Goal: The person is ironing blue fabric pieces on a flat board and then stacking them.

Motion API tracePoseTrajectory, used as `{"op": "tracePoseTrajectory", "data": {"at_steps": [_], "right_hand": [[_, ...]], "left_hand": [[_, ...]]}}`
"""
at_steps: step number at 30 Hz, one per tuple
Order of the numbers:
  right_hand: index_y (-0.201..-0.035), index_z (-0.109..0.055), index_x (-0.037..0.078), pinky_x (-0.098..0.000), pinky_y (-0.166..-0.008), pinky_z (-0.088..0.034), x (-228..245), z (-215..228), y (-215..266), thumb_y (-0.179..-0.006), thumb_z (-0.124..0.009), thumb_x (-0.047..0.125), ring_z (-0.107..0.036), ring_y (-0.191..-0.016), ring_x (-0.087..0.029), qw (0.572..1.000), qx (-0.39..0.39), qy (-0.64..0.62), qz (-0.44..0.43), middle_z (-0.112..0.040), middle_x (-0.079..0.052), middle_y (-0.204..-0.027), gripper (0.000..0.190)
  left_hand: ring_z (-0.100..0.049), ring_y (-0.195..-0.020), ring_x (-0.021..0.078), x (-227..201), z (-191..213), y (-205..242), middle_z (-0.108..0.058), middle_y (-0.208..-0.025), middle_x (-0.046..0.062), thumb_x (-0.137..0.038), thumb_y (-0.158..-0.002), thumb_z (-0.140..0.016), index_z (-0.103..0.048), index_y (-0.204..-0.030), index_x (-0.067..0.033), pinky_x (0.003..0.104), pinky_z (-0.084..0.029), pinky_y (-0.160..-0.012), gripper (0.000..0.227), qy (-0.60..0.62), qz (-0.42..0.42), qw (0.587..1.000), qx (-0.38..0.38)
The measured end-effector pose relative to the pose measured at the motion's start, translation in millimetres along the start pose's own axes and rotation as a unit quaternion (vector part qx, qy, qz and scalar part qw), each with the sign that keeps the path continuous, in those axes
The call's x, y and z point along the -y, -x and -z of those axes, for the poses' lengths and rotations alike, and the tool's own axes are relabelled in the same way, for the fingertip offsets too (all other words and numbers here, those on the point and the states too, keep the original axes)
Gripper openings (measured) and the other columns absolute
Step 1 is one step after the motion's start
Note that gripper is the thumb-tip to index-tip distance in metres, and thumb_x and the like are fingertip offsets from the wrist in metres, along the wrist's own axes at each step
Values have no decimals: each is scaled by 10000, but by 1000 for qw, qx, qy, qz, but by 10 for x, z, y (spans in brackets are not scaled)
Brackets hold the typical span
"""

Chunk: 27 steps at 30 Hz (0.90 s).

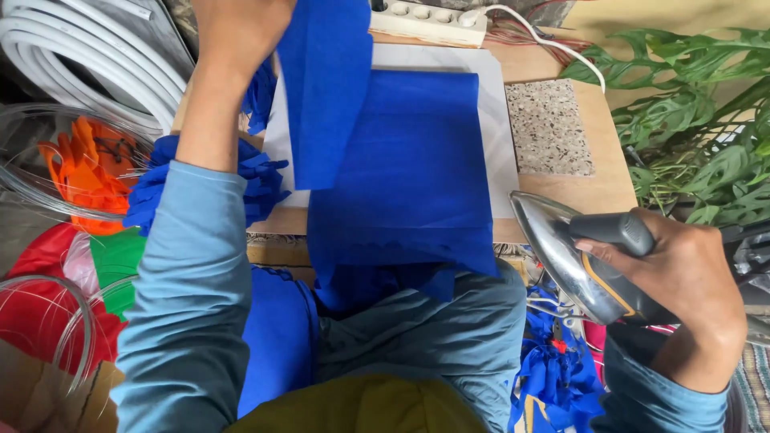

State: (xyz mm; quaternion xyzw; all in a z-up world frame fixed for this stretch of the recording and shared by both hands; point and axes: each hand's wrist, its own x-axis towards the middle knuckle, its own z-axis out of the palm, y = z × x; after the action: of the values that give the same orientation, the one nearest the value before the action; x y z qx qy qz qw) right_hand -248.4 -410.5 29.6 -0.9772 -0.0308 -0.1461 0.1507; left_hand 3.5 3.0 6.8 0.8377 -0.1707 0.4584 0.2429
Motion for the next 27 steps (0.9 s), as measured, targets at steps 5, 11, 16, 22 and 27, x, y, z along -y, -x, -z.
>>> {"op": "tracePoseTrajectory", "data": {"at_steps": [5, 11, 16, 22, 27], "right_hand": [[-900, -673, -16, -287, -381, -360, -17, -26, 18, -629, -790, 144, -451, -375, -172, 1000, 1, 3, -16, -600, -105, -587, 336], [-887, -673, 2, -284, -390, -371, -76, -47, 71, -607, -786, 150, -472, -371, -179, 998, 27, -3, -63, -611, -110, -570, 336], [-881, -685, 31, -284, -398, -376, -298, -120, 132, -608, -779, 143, -481, -367, -172, 997, 38, 24, -61, -630, -97, -575, 310], [-886, -687, 32, -287, -371, -387, -341, -170, 116, -605, -775, 147, -526, -354, -183, 996, 49, 43, -63, -641, -109, -578, 316], [-882, -681, 34, -296, -343, -381, -221, -82, 51, -618, -769, 199, -512, -318, -194, 993, 62, 48, -93, -628, -129, -543, 324]], "left_hand": [[-527, -564, 319, -664, -268, -93, -603, -689, 137, -177, -666, -691, -653, -771, -63, 407, -442, -509, 159, -16, 0, 1000, 7], [-619, -654, 280, -1248, -946, 191, -627, -750, 107, -218, -745, -589, -638, -826, -45, 399, -510, -541, 198, 4, 187, 948, 259], [-601, -426, 159, -1508, -1324, 492, -632, -709, 39, -194, -816, -537, -598, -833, -35, 275, -523, -463, 171, 54, 274, 879, 386], [-642, -742, 234, -1586, -1659, 716, -647, -841, 92, -274, -813, -585, -634, -878, -45, 329, -534, -634, 243, 48, 271, 892, 359], [-622, -746, 293, -1442, -1106, 797, -620, -818, 143, -478, -894, -247, -562, -943, -18, 411, -493, -685, 559, 63, 191, 918, 341]]}}
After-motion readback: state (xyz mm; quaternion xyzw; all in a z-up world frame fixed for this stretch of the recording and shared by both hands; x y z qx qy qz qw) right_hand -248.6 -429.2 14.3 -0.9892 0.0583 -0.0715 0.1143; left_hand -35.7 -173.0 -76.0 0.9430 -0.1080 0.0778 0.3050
